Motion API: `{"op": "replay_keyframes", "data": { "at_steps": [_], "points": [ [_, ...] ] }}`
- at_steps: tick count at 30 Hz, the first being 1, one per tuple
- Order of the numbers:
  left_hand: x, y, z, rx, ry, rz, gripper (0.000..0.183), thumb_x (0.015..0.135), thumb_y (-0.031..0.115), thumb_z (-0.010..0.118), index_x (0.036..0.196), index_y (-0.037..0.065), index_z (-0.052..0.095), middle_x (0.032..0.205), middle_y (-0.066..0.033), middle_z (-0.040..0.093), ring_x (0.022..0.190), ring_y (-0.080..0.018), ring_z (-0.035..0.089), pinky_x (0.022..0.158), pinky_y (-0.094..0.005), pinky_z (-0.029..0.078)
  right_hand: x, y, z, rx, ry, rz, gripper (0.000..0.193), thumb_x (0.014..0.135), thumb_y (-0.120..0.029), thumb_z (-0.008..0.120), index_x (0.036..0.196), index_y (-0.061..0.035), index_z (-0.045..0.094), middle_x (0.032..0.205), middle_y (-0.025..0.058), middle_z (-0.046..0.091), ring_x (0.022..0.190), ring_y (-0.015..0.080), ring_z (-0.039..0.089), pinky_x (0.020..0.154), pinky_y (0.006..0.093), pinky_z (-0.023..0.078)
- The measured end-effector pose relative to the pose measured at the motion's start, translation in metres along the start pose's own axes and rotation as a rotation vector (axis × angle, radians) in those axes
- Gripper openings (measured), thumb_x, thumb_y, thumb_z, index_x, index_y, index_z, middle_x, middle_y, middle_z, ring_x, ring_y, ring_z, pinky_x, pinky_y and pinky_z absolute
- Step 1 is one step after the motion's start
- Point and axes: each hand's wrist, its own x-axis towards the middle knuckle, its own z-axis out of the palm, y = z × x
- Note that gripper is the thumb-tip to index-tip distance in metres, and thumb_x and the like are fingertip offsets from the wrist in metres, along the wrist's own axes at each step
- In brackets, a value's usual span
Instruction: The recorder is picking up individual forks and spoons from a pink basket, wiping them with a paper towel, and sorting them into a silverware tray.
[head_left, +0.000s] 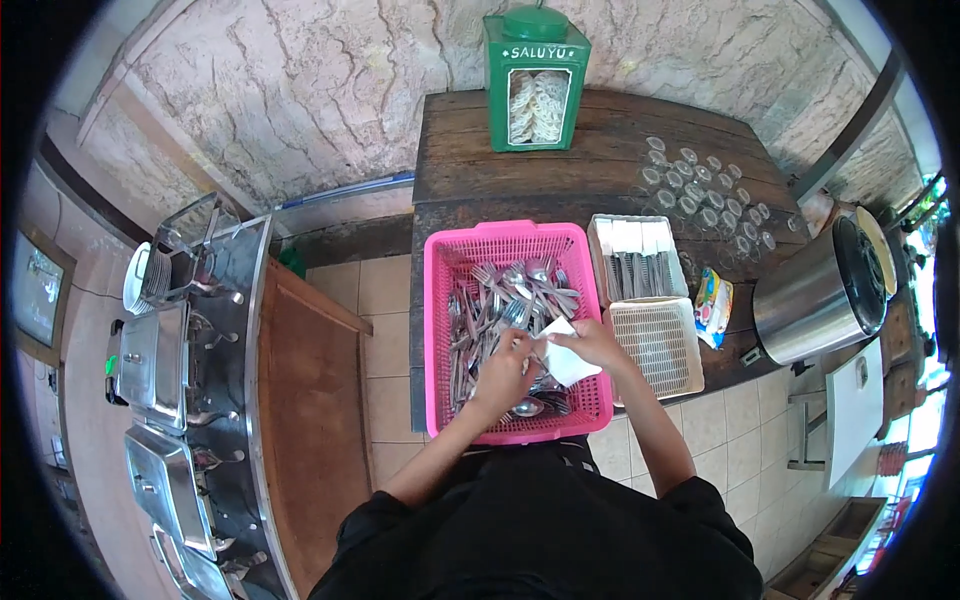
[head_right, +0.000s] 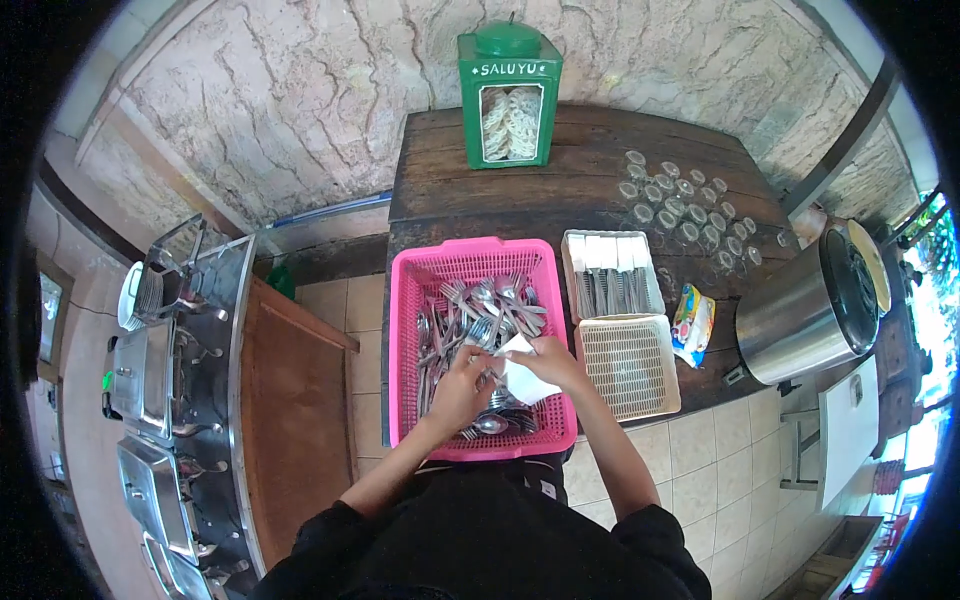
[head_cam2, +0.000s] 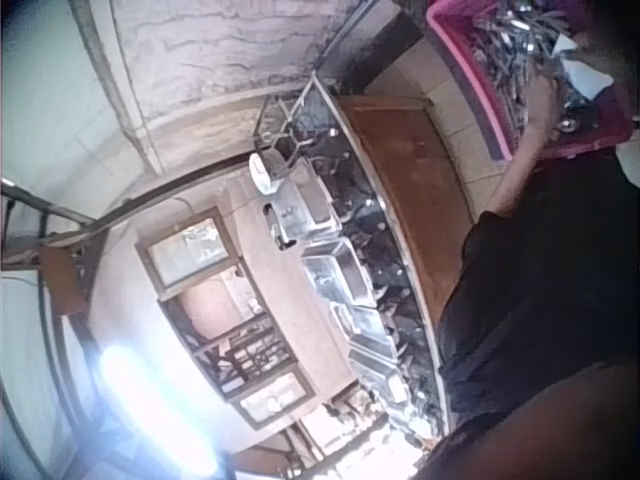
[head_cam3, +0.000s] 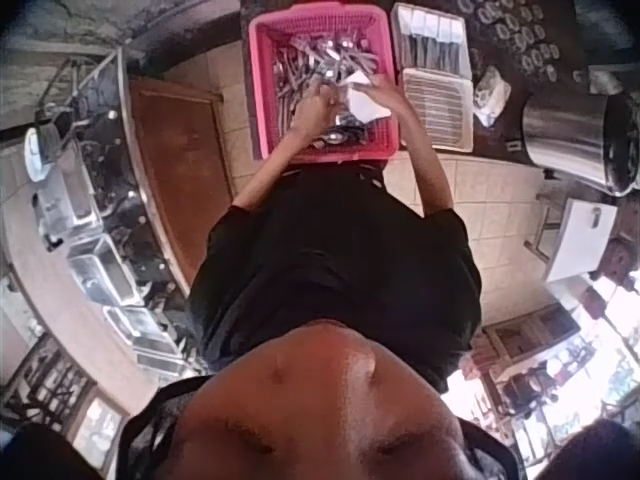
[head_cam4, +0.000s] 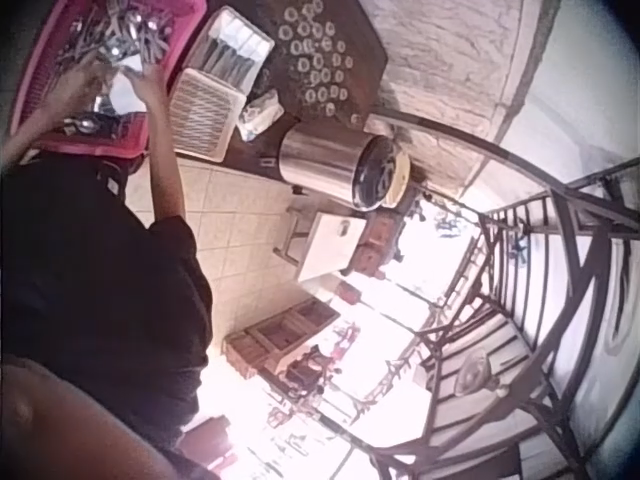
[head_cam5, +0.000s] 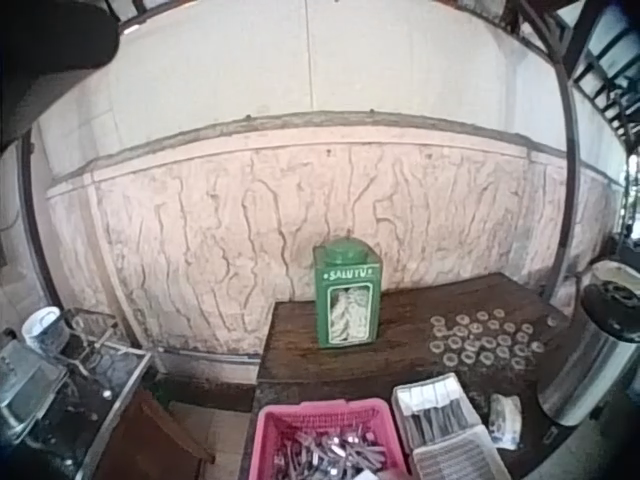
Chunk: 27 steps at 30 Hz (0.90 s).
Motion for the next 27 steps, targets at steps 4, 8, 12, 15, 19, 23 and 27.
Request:
{"op": "replay_keyframes", "data": {
  "at_steps": [4, 8, 12, 15, 19, 23, 27],
  "points": [
    [0.009, -0.003, 0.008, -0.566, -0.062, -0.358, 0.036, 0.075, 0.017, 0.065, 0.102, -0.003, 0.053, 0.096, -0.0121, 0.054, 0.058, -0.0147, 0.058, 0.049, -0.0251, 0.045, -0.007, -0.007, -0.009, -0.113, 0.017, -0.032, 0.028, 0.077, -0.028, 0.064, 0.089, -0.0025, 0.064, 0.066, 0.0069, 0.062, 0.059, 0.0133, 0.059, 0.056, 0.0279, 0.045],
    [0.017, 0.005, 0.004, -0.768, -0.235, -0.545, 0.027, 0.079, 0.02, 0.064, 0.097, 0.001, 0.057, 0.066, 0.0001, 0.055, 0.049, -0.0033, 0.049, 0.037, -0.019, 0.037, -0.013, -0.01, -0.017, -0.096, 0.003, -0.021, 0.031, 0.074, -0.03, 0.066, 0.09, -0.003, 0.064, 0.07, 0.0072, 0.063, 0.063, 0.0135, 0.061, 0.058, 0.0274, 0.046],
    [0.023, 0.002, 0.014, -0.681, -0.059, -0.447, 0.021, 0.078, 0.017, 0.064, 0.09, 0.0, 0.06, 0.064, 0.0001, 0.054, 0.044, -0.0048, 0.049, 0.037, -0.0201, 0.037, -0.022, -0.005, -0.025, -0.043, -0.074, 0.046, 0.038, 0.067, -0.033, 0.072, 0.088, -0.0019, 0.065, 0.073, 0.0068, 0.064, 0.067, 0.0147, 0.062, 0.062, 0.028, 0.047],
    [0.029, 0.011, 0.014, -0.603, -0.02, -0.413, 0.019, 0.077, 0.013, 0.065, 0.086, -0.002, 0.059, 0.066, -0.0036, 0.056, 0.045, -0.008, 0.052, 0.039, -0.0222, 0.039, -0.016, 0.018, -0.03, 0.024, -0.067, 0.052, 0.04, 0.066, -0.035, 0.073, 0.087, -0.0026, 0.065, 0.07, 0.0061, 0.064, 0.065, 0.016, 0.061, 0.062, 0.0282, 0.047],
    [0.035, 0.022, 0.024, -0.469, 0.021, -0.354, 0.018, 0.075, 0.012, 0.065, 0.084, -0.003, 0.06, 0.072, -0.011, 0.059, 0.045, -0.013, 0.055, 0.04, -0.0262, 0.041, -0.027, 0.003, -0.041, 0.02, 0.005, -0.118, 0.033, 0.073, -0.031, 0.068, 0.089, -0.0025, 0.065, 0.085, 0.0071, 0.06, 0.079, 0.0144, 0.058, 0.069, 0.0268, 0.044],
    [0.038, 0.023, 0.045, -0.371, -0.041, -0.245, 0.02, 0.075, 0.009, 0.065, 0.089, -0.003, 0.057, 0.073, -0.0102, 0.06, 0.051, -0.0124, 0.057, 0.043, -0.0258, 0.042, -0.025, 0.014, -0.057, -0.061, 0.089, -0.338, 0.024, 0.079, -0.023, 0.064, 0.088, -0.0009, 0.064, 0.095, 0.0071, 0.053, 0.086, 0.0126, 0.052, 0.073, 0.0258, 0.041],
    [0.045, 0.042, 0.052, -0.668, -0.221, -0.334, 0.027, 0.075, 0.008, 0.065, 0.097, -0.002, 0.052, 0.068, -0.0044, 0.057, 0.051, -0.0069, 0.053, 0.042, -0.0215, 0.039, -0.029, 0.014, -0.078, 0.041, 0.058, -0.24, 0.024, 0.083, -0.025, 0.058, 0.088, -0.002, 0.064, 0.083, 0.0018, 0.056, 0.075, 0.0095, 0.052, 0.068, 0.0241, 0.042]
  ]
}}
